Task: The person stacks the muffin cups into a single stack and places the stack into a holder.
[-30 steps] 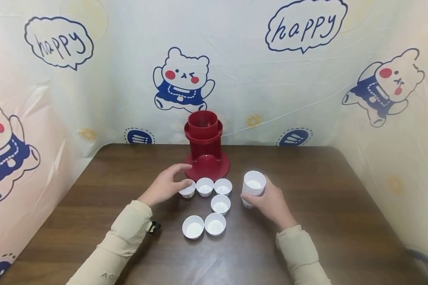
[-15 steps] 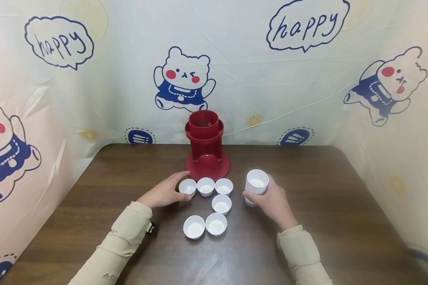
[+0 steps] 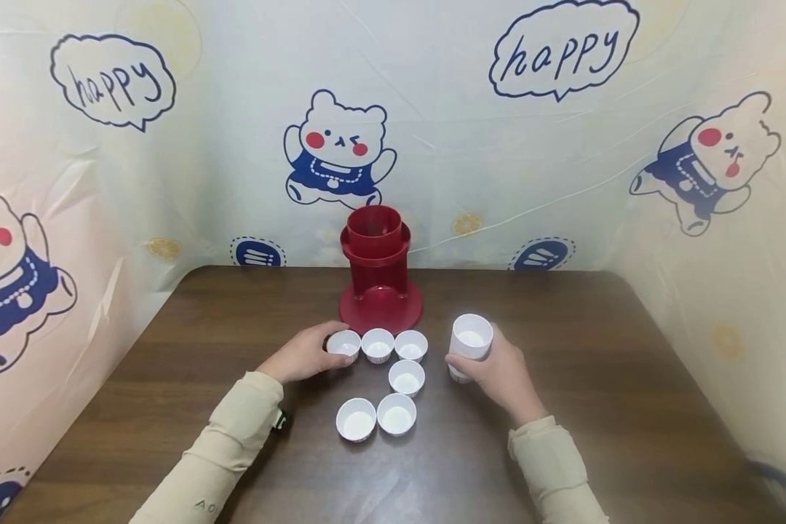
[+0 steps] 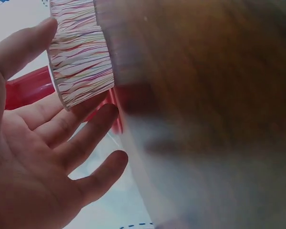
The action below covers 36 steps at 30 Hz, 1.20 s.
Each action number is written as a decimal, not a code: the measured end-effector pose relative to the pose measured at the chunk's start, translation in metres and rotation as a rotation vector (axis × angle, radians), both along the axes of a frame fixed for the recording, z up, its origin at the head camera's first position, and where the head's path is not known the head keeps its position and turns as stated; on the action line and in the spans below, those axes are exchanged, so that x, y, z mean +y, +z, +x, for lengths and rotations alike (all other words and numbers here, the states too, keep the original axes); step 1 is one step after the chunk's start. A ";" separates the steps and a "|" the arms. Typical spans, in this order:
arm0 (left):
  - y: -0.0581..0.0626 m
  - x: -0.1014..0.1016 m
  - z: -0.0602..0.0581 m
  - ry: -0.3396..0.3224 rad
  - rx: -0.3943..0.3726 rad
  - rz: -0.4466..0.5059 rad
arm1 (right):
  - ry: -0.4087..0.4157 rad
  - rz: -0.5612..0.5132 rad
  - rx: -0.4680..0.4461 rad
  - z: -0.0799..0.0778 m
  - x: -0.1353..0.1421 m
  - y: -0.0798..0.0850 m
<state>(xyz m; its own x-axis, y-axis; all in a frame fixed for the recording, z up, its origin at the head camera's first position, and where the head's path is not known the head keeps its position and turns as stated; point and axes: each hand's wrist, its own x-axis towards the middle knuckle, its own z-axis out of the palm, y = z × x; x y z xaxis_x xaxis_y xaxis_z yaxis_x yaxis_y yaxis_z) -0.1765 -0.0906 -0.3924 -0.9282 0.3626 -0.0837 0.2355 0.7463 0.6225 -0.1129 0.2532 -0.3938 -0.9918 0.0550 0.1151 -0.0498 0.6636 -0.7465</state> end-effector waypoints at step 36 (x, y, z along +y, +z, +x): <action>0.066 0.064 0.008 -0.155 0.074 0.274 | 0.010 0.003 -0.013 0.000 0.002 0.000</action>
<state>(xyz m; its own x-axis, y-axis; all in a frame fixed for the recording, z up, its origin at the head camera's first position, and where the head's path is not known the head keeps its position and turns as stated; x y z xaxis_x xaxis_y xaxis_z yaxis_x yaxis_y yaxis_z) -0.1684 -0.0270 -0.3268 -0.8600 0.4999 0.1027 0.3856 0.5046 0.7724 -0.1129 0.2552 -0.3934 -0.9937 0.0449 0.1026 -0.0468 0.6653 -0.7451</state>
